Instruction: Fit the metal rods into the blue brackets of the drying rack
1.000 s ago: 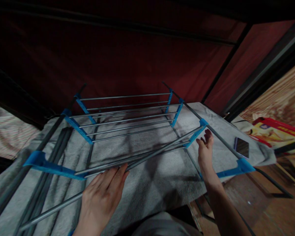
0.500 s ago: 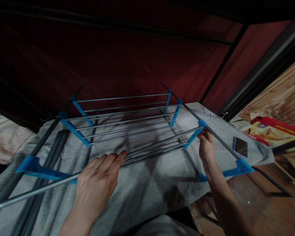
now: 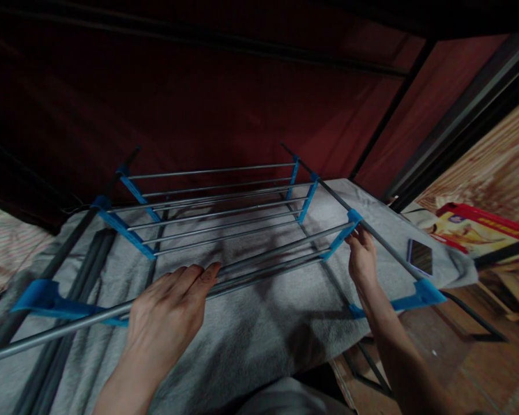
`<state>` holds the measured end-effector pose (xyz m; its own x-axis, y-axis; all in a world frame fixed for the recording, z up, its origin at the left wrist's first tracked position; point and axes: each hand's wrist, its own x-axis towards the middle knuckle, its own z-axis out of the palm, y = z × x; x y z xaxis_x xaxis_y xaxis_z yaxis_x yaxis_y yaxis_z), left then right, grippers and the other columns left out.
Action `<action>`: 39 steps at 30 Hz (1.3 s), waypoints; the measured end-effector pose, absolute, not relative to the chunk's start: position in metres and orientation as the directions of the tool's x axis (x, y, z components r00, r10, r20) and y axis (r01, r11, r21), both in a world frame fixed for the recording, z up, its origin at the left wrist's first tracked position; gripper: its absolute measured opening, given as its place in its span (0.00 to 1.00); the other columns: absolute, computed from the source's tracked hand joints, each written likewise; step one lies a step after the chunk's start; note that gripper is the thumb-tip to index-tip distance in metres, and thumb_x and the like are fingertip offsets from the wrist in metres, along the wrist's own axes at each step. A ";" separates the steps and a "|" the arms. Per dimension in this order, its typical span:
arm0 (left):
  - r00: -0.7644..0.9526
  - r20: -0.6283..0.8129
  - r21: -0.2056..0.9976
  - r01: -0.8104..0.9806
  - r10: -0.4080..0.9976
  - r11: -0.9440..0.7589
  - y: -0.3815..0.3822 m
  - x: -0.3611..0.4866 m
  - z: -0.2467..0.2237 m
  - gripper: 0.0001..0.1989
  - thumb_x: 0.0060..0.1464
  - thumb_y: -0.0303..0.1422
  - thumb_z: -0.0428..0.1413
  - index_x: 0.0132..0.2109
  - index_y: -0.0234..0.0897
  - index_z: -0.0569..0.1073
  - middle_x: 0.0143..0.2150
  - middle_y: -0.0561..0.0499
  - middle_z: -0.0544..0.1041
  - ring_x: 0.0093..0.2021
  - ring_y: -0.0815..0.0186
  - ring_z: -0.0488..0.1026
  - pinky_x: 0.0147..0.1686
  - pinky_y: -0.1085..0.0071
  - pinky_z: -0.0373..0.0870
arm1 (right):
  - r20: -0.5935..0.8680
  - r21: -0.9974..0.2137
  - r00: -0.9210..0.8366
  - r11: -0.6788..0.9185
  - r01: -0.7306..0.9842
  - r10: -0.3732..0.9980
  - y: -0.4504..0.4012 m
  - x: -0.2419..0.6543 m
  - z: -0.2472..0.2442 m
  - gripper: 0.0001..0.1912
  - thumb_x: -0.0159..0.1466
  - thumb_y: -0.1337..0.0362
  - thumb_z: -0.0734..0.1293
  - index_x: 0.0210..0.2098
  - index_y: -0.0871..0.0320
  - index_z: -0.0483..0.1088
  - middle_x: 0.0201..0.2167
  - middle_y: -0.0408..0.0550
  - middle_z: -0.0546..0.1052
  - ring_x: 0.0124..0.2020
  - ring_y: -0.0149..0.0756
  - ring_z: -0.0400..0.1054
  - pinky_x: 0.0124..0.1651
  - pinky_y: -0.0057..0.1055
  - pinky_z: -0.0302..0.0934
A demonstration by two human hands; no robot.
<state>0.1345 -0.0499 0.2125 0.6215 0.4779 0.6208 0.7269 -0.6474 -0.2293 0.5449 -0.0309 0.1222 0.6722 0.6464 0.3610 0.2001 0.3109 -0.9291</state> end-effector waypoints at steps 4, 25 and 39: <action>0.603 0.624 -0.195 0.735 0.496 -0.649 -0.047 0.136 0.208 0.12 0.64 0.25 0.53 0.53 0.34 0.75 0.35 0.49 0.78 0.34 0.61 0.74 0.37 0.63 0.68 | 0.401 -0.916 0.655 0.299 0.269 0.641 -0.030 0.540 0.117 0.32 0.56 0.62 0.66 0.61 0.50 0.68 0.61 0.50 0.72 0.62 0.47 0.64 0.67 0.51 0.54; 0.530 0.597 -0.101 0.794 0.602 -0.599 -0.036 0.138 0.198 0.14 0.66 0.29 0.53 0.56 0.36 0.74 0.38 0.48 0.78 0.38 0.61 0.74 0.40 0.62 0.65 | 0.721 -0.001 -0.382 0.553 0.833 0.578 -0.032 0.415 0.158 0.24 0.71 0.67 0.64 0.65 0.51 0.65 0.46 0.49 0.79 0.50 0.43 0.71 0.68 0.50 0.50; -0.632 0.665 0.733 0.655 0.397 -0.185 -0.075 0.071 0.112 0.04 0.63 0.33 0.56 0.44 0.38 0.72 0.42 0.49 0.74 0.44 0.63 0.72 0.46 0.64 0.68 | 0.685 0.010 -0.418 0.565 0.825 0.597 -0.018 0.417 0.157 0.19 0.71 0.68 0.65 0.60 0.51 0.73 0.35 0.47 0.77 0.38 0.39 0.69 0.46 0.37 0.57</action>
